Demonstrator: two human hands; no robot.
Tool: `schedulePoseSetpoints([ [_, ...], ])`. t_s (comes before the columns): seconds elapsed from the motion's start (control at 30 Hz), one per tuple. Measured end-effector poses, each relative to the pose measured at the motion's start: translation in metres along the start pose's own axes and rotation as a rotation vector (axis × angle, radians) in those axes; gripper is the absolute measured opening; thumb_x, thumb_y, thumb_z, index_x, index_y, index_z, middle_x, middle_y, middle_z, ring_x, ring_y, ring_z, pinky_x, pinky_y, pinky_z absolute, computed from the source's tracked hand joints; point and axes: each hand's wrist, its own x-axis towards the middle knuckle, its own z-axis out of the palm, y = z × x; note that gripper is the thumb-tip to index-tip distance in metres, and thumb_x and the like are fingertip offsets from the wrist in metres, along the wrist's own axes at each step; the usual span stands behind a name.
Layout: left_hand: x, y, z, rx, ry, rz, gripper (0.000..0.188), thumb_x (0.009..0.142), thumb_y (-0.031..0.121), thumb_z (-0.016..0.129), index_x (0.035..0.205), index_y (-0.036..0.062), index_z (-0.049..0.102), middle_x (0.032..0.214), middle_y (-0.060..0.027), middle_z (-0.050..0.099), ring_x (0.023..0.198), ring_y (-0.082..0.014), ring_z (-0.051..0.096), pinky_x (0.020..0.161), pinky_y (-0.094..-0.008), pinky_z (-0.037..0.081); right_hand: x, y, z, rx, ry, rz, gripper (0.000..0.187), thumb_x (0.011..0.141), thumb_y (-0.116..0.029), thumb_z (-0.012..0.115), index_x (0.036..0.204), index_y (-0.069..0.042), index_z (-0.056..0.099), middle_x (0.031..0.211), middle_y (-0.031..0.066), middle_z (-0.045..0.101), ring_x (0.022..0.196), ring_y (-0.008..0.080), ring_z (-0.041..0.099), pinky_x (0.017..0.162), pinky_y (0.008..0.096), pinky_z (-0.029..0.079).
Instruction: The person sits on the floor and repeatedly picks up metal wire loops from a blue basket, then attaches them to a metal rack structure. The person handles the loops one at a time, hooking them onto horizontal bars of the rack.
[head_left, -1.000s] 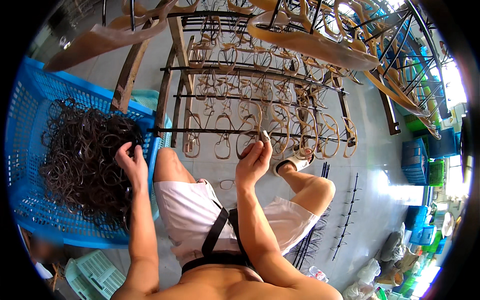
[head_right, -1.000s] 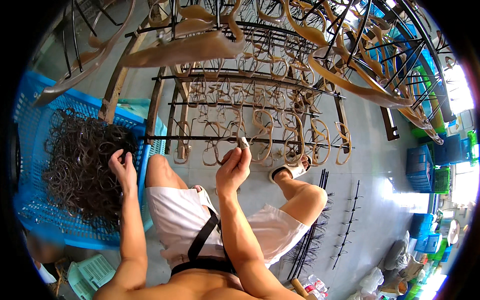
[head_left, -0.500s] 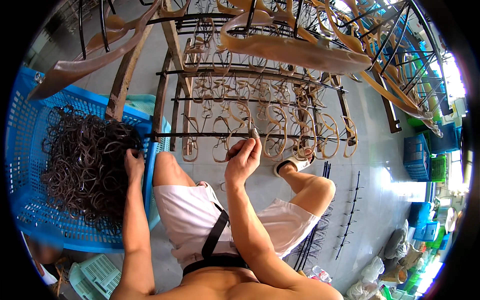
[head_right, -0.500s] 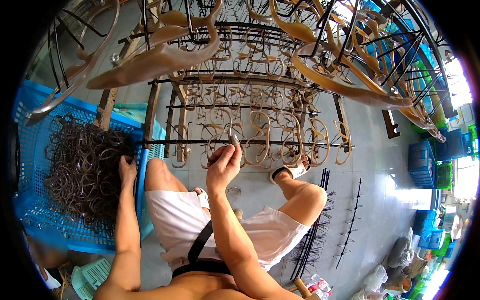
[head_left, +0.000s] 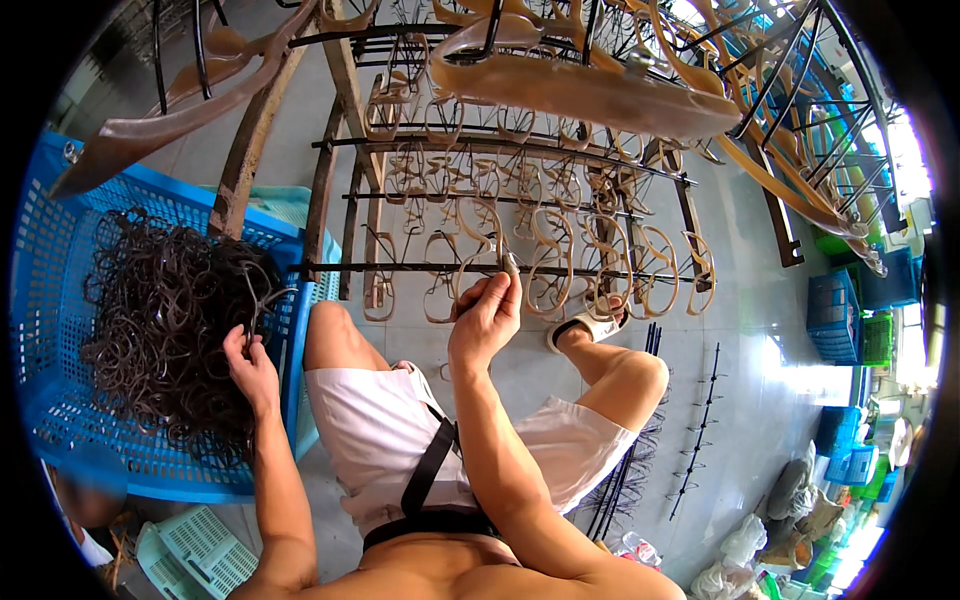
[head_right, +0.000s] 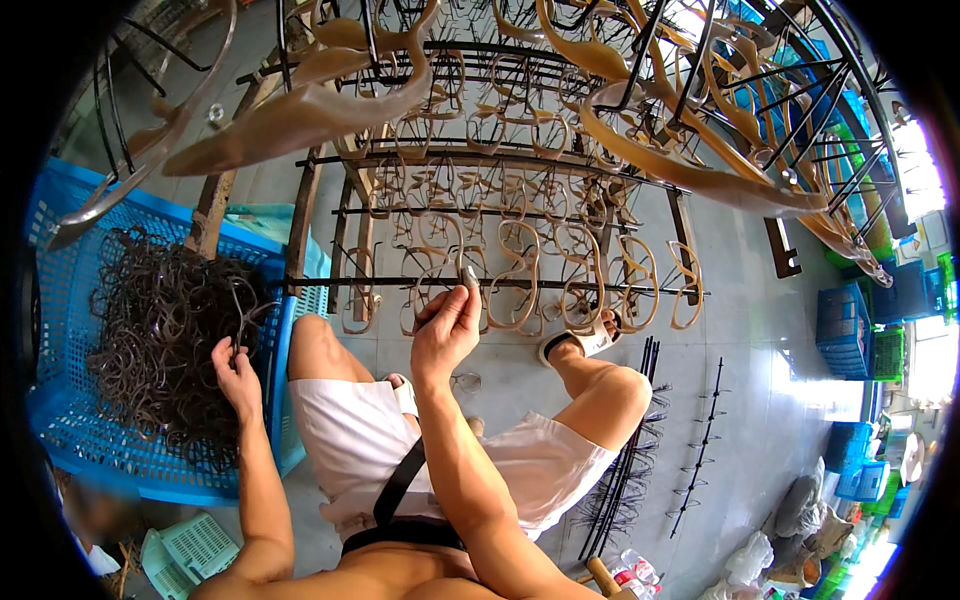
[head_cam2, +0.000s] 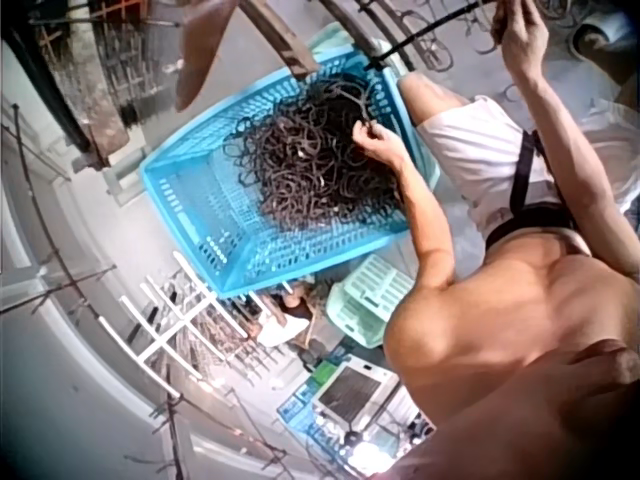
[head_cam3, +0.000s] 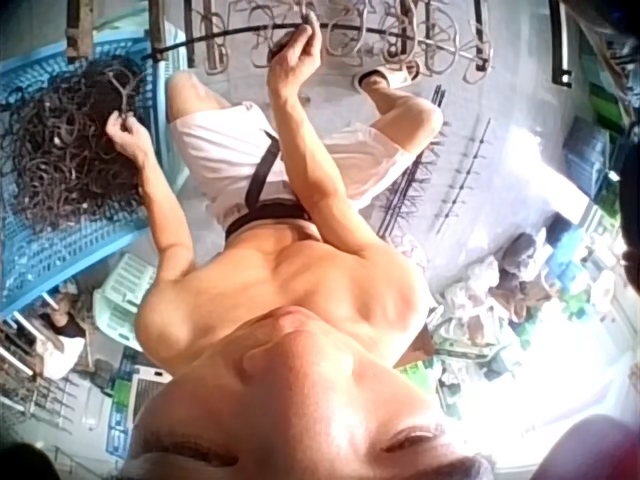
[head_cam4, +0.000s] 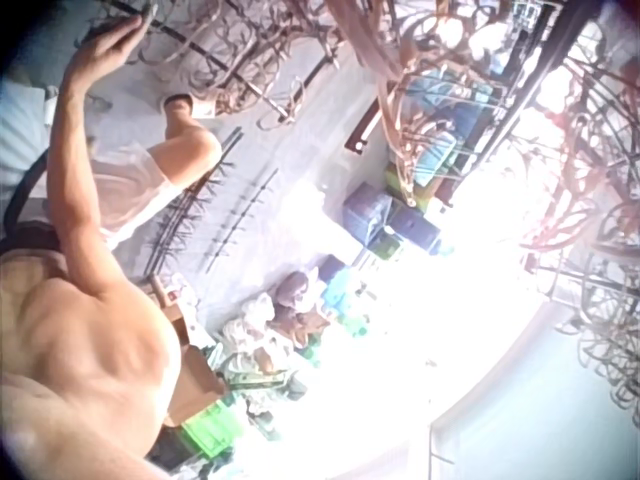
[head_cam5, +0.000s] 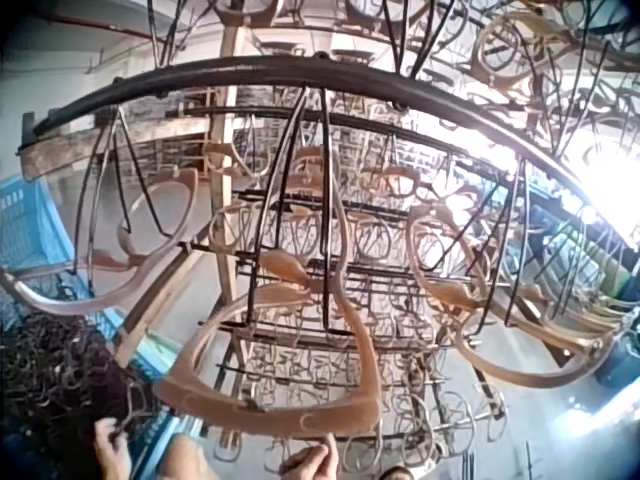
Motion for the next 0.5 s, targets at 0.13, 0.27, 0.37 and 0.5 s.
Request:
schedulePoseSetpoints([
  [0.13,-0.008,-0.008,-0.001,-0.040,-0.079,-0.114,0.029,0.086,0.002,0.050,0.114,-0.0011,0.049,0.092,-0.0082,0.060,0.083,-0.0166,0.056,0.080,-0.0285,0.045,-0.002,0.000,0.004,-0.034,0.023,-0.006,0.018,0.098,-0.020,0.041,0.096,-0.006,0.051,0.058,-0.0027,0.042,0.044,0.0048,0.039,0.036,0.0211,0.033],
  [0.27,-0.013,-0.008,0.004,-0.044,-0.097,-0.208,0.028,0.087,0.006,0.054,0.113,-0.0025,0.052,0.094,-0.0068,0.061,0.084,-0.0137,0.056,0.080,-0.0271,0.045,0.001,0.003,-0.001,-0.070,-0.038,-0.036,0.019,0.098,-0.021,0.042,0.096,-0.005,0.053,0.056,-0.0032,0.040,0.041,0.0044,0.035,0.034,0.0211,0.031],
  [0.37,-0.017,-0.006,0.013,-0.139,-0.061,-0.248,0.026,0.088,0.010,0.056,0.110,-0.0029,0.054,0.095,-0.0073,0.061,0.086,-0.0135,0.056,0.079,-0.0268,0.045,-0.002,0.007,-0.003,-0.235,-0.098,-0.126,0.020,0.098,-0.017,0.042,0.105,-0.002,0.054,0.055,-0.0028,0.041,0.042,0.0042,0.036,0.037,0.0211,0.032],
  [0.5,-0.023,-0.003,0.016,-0.103,-0.070,-0.212,0.023,0.091,0.017,0.054,0.102,-0.0029,0.057,0.091,-0.0065,0.061,0.086,-0.0132,0.056,0.078,-0.0263,0.044,-0.005,0.017,-0.009,-0.493,-0.173,-0.319,0.023,0.096,-0.011,0.044,0.113,0.001,0.052,0.054,-0.0008,0.044,0.046,0.0051,0.038,0.042,0.0214,0.034],
])
